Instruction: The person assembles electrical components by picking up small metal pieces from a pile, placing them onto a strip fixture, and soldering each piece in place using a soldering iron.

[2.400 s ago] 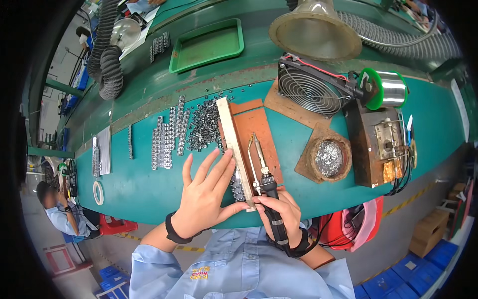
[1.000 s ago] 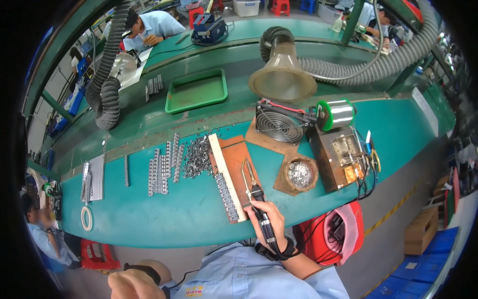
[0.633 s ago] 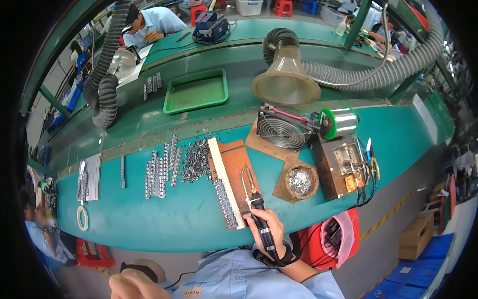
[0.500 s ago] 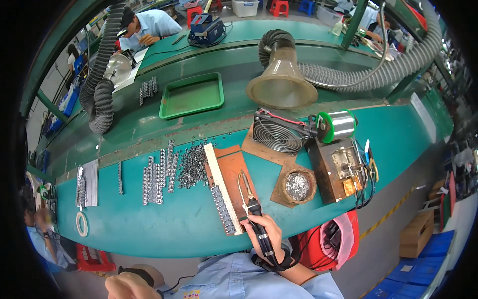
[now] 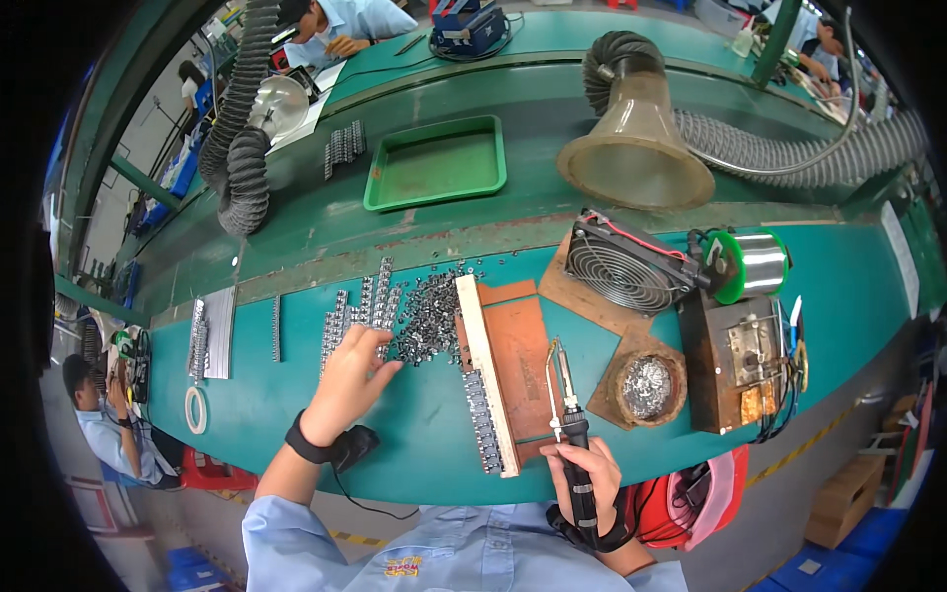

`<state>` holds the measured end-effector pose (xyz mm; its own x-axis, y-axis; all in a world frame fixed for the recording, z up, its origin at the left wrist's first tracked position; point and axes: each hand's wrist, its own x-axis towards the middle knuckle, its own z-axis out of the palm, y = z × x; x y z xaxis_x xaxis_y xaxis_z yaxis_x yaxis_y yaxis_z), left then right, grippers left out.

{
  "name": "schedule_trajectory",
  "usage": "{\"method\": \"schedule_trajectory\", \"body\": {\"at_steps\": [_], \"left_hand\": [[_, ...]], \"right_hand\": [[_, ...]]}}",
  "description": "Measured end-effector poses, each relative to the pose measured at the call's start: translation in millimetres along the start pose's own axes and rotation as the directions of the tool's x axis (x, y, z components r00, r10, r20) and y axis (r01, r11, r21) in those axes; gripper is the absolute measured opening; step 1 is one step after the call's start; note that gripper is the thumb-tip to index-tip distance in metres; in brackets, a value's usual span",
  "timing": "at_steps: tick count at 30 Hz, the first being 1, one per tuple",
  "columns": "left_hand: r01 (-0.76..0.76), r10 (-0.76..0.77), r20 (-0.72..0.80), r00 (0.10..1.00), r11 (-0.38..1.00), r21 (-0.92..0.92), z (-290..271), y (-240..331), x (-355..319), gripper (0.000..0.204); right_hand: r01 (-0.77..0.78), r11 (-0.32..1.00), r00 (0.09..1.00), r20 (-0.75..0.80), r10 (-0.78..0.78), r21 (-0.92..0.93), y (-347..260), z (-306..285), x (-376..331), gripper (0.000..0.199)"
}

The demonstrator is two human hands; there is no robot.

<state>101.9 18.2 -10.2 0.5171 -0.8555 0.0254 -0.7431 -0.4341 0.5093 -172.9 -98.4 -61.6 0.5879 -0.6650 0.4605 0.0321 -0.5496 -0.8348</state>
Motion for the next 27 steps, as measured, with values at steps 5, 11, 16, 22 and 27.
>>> {"method": "schedule_trajectory", "body": {"at_steps": [5,11,16,22,27], "left_hand": [[-0.061,0.066,0.051,0.997,0.994,-0.085,23.1,9.7,13.5,0.024],[-0.044,0.098,0.128,0.987,0.929,-0.368,18.0,18.3,20.6,0.020],[-0.035,0.061,0.105,0.993,0.971,-0.235,0.0,7.2,14.2,0.015],[-0.092,0.132,0.146,0.981,0.963,-0.252,19.6,5.5,1.0,0.013],[-0.201,0.211,0.048,0.976,0.965,-0.167,29.6,2.7,-2.8,0.011]], "right_hand": [[-0.033,0.999,0.999,-0.007,0.033,0.006,1.2,-0.7,-1.4,0.033],[-0.029,1.000,1.000,-0.008,0.029,0.000,1.9,-2.3,1.6,0.032],[-0.028,1.000,1.000,-0.003,0.028,-0.003,2.1,-2.4,0.5,0.031],[-0.112,0.993,0.992,0.056,0.114,-0.025,1.3,0.0,-4.5,0.026],[-0.120,0.991,0.990,0.062,0.123,-0.054,1.5,3.3,-6.3,0.027]]}}
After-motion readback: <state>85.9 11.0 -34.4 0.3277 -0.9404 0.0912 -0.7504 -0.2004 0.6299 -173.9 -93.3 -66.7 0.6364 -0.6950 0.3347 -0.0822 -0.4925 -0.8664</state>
